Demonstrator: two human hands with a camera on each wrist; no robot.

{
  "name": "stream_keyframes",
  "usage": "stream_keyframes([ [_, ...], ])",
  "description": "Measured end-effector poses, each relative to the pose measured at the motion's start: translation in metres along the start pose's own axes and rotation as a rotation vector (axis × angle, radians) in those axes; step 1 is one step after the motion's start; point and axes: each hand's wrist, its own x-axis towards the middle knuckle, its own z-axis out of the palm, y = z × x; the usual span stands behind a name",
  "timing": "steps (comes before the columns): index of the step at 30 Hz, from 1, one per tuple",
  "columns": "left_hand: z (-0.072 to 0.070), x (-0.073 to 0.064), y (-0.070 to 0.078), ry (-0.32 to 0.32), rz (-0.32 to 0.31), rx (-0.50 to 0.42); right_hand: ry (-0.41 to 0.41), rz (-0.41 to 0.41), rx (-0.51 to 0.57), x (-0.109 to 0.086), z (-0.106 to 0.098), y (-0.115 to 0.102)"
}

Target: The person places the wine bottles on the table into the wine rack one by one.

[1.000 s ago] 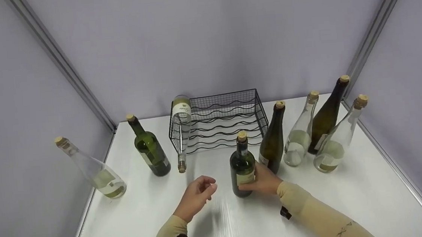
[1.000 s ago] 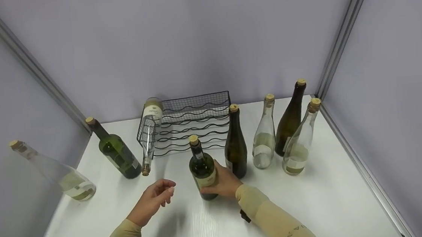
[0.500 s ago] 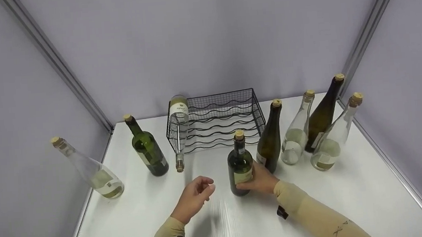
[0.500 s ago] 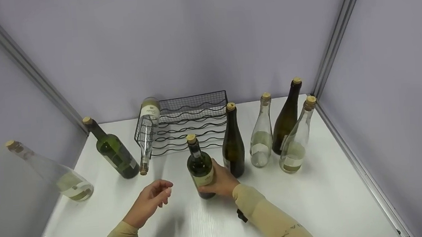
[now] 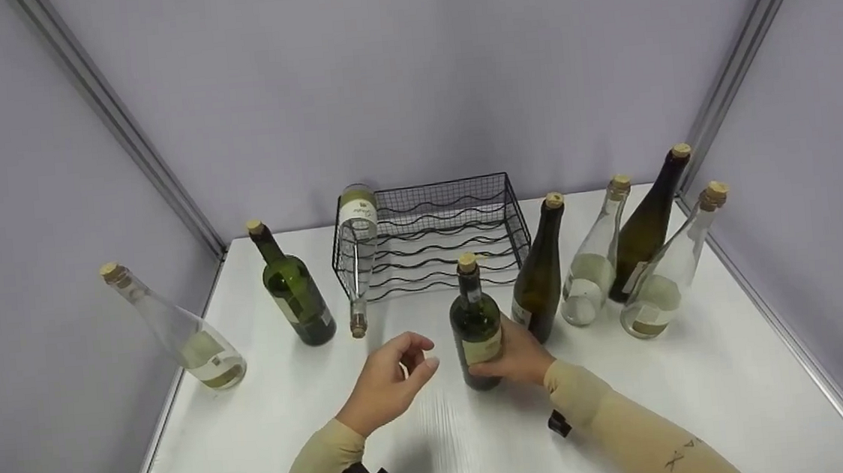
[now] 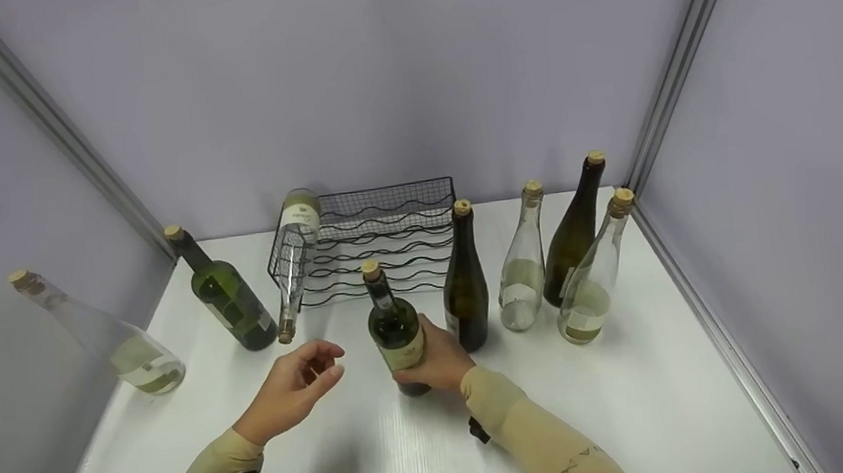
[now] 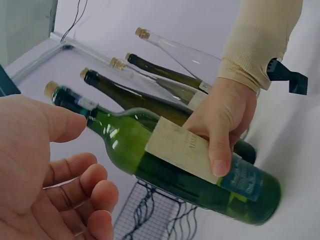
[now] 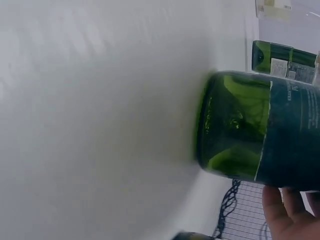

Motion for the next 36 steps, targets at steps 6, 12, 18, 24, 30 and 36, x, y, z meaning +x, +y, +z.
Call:
stream_keyframes([
  [6,-0.012,0.011,0.021,0.098,0.414,0.317,0.042,-0.128,-0.045,-0.001,-0.004,-0.007],
  [12,-0.03,0.024,0.052,0.209,0.752,0.677,0.037,-0.235,-0.096,-0.006,-0.009,-0.011],
  [18,-0.049,0.026,0.061,0.11,0.643,0.976,-0.005,-0.333,-0.267,-0.014,-0.008,-0.015],
  [24,-0.044,0.012,0.042,-0.16,0.39,1.035,-0.031,-0.534,-0.501,-0.017,-0.006,-0.022],
  [30,-0.025,-0.011,0.003,-0.369,0.133,0.835,-0.07,-0.651,-0.657,-0.015,-0.002,-0.028],
  [36,-0.009,-0.031,-0.03,-0.522,-0.098,0.562,-0.113,-0.685,-0.791,-0.012,0.003,-0.03],
])
